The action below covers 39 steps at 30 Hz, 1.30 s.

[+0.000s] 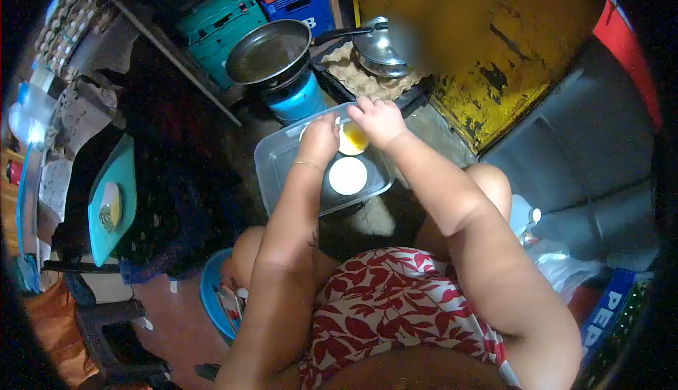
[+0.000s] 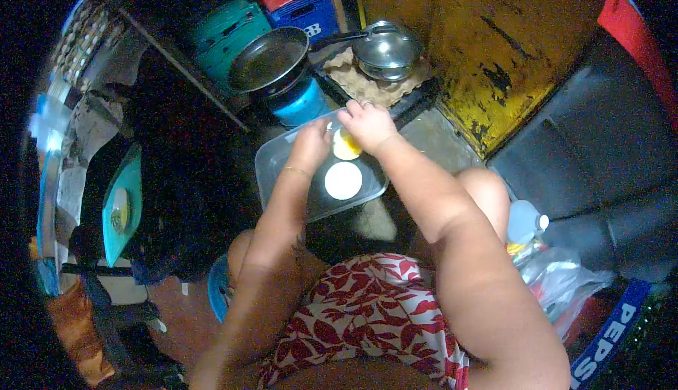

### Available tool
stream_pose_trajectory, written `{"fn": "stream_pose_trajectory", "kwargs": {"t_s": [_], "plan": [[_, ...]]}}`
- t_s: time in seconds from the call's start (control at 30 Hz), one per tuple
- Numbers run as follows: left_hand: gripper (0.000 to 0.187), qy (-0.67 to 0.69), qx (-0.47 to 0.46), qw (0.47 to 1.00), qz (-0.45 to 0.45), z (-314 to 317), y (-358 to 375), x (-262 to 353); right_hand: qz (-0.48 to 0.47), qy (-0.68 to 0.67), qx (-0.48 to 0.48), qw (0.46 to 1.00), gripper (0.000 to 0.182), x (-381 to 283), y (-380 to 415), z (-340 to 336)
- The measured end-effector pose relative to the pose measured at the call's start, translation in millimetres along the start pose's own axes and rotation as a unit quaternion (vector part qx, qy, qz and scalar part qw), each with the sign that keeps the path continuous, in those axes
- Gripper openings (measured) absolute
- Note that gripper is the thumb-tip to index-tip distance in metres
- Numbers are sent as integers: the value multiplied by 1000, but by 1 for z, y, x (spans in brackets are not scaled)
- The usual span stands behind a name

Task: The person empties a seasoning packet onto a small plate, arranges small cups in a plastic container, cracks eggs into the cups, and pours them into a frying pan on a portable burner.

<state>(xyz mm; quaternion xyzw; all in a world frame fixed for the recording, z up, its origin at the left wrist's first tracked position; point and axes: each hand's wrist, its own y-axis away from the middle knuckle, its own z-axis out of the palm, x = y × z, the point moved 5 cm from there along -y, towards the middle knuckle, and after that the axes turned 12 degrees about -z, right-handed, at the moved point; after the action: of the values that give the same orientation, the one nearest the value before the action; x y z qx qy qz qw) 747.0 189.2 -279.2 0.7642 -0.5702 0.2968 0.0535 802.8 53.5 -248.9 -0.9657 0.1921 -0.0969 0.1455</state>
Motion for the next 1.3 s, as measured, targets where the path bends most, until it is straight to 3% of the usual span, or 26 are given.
{"fn": "stream_pose_trajectory", "kwargs": {"t_s": [0.1,0.2,0.27,0.3,0.37,0.4,0.5,0.53,0.6,0.63,0.67,0.77,0.83,0.9,1.0,1.1,1.17,1.23,1.3], "plan": [[23,8,7,1000,-1,-5,-2,2,-28,15,64,997,20,0,1,-2],[23,25,23,999,1,-9,-5,6,51,-34,54,997,23,11,0,7],[26,74,46,996,-11,-20,-5,15,227,-217,28,949,34,32,4,31],[26,76,48,996,-7,-22,-7,19,227,-214,31,949,34,35,3,37],[30,175,65,982,-8,-25,-11,23,307,-526,-4,793,41,37,8,65],[32,200,66,978,-10,-26,-13,25,307,-524,0,794,41,39,8,69],[32,248,37,968,-29,-28,-14,29,312,-670,42,672,49,29,6,75],[32,247,35,968,-25,-31,-13,31,295,-687,57,661,50,27,4,75],[37,109,103,986,77,-43,-7,44,291,-684,64,666,48,27,3,78],[37,110,96,986,85,-40,-6,42,287,-679,68,672,47,26,3,77],[40,102,62,991,65,-32,-8,36,284,-721,79,627,45,22,2,68],[51,124,26,990,56,-24,-12,28,296,-694,68,653,48,18,5,46],[47,219,-1,976,-5,-32,-18,27,296,-677,80,669,51,23,7,57],[44,323,9,944,-68,-49,-20,27,309,-748,114,576,46,22,11,48],[37,377,37,911,-166,-61,-22,4,287,-777,147,541,50,26,15,19],[32,439,39,868,-229,-58,-23,-25,246,-757,167,582,42,34,19,-27],[30,428,-2,871,-242,-53,-22,-42,219,-796,199,528,50,41,30,-59],[28,453,-27,829,-326,-37,-20,-52,211,-804,247,498,46,47,59,-100],[26,410,-34,881,-233,-13,-37,-80,201,-810,290,469,47,48,105,-144]]}}
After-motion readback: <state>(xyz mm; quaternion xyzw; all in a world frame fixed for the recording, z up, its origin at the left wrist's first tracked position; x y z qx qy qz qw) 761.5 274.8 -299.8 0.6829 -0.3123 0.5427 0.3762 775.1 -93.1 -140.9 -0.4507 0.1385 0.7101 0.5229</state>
